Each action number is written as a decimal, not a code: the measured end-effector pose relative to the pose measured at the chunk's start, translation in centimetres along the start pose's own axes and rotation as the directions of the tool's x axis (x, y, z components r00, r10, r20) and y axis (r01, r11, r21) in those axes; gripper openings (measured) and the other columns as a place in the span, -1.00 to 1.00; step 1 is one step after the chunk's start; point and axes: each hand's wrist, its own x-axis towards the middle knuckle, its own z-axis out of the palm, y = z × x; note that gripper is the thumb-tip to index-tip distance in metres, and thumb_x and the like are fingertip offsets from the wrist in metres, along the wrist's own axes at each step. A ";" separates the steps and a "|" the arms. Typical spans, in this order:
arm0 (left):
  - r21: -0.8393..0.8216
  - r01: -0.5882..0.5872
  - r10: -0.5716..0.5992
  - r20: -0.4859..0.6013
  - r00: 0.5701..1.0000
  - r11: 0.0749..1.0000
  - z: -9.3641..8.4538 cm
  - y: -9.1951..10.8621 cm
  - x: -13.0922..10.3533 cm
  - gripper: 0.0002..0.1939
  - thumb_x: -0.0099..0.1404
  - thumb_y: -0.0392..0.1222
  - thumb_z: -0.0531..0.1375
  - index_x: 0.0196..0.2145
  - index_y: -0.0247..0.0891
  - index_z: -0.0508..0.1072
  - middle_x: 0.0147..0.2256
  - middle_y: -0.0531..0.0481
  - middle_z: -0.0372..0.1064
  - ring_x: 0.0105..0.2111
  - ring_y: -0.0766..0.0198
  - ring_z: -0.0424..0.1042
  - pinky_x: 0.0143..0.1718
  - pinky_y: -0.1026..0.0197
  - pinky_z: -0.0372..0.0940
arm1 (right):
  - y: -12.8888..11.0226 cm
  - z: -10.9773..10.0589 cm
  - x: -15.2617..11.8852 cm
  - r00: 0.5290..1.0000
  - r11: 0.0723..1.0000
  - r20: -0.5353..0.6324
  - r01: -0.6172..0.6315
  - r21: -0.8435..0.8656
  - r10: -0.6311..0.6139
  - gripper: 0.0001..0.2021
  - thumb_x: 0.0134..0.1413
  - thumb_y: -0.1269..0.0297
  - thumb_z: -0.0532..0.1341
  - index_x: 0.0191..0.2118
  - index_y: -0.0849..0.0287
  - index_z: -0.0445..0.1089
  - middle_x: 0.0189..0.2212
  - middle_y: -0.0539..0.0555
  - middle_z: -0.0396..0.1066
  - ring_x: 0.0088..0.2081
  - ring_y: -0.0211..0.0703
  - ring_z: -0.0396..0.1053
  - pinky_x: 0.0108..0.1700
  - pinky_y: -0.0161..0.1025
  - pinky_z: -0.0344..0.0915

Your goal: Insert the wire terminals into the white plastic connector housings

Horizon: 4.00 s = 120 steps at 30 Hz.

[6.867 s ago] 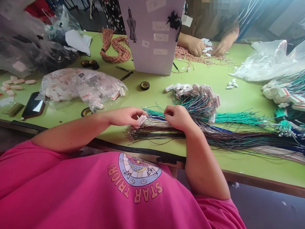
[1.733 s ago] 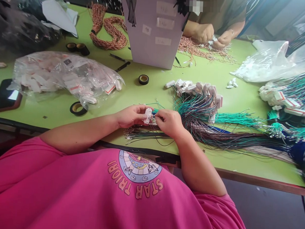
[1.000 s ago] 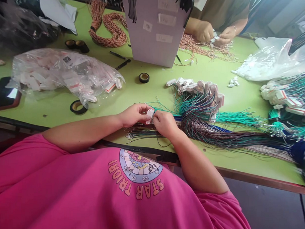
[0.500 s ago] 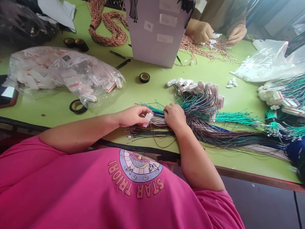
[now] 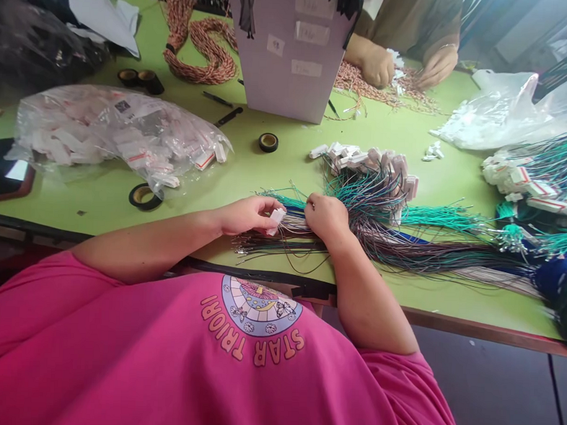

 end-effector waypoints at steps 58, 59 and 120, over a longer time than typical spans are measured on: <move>-0.142 -0.072 0.059 -0.094 0.994 0.987 0.2 -0.5 0.5 -0.59 0.08 -0.40 0.34 -0.07 -0.36 0.45 -0.38 0.03 0.46 -0.44 0.40 0.44 -0.31 0.25 0.39 | -1.8 -1.4 -2.4 0.962 0.943 0.018 0.265 0.200 -0.274 -0.70 0.16 0.26 0.07 -0.35 0.16 0.56 -0.48 0.08 0.52 -0.44 -0.19 0.36 -0.36 -0.28 0.09; -0.139 -0.071 0.059 -0.084 0.995 0.988 0.2 -0.6 0.5 -0.60 0.07 -0.40 0.34 -0.09 -0.37 0.45 -0.40 0.04 0.46 -0.46 0.40 0.44 -0.31 0.25 0.39 | -2.0 -1.2 -2.4 0.963 0.943 0.019 0.261 0.204 -0.271 -0.71 0.15 0.26 0.07 -0.36 0.17 0.55 -0.48 0.08 0.52 -0.45 -0.19 0.35 -0.36 -0.28 0.08; 0.842 0.515 0.380 -0.535 0.755 0.161 -14.8 1.4 1.0 -0.45 0.27 -0.01 0.06 0.13 -0.33 0.38 0.14 -0.26 0.32 0.17 -0.13 0.26 0.25 -0.06 0.04 | 4.0 -1.7 -11.8 0.885 0.871 -0.145 0.462 0.166 -0.442 -0.83 0.23 0.28 0.16 -0.24 0.16 0.50 -0.27 0.09 0.52 -0.30 -0.15 0.41 -0.22 -0.22 0.29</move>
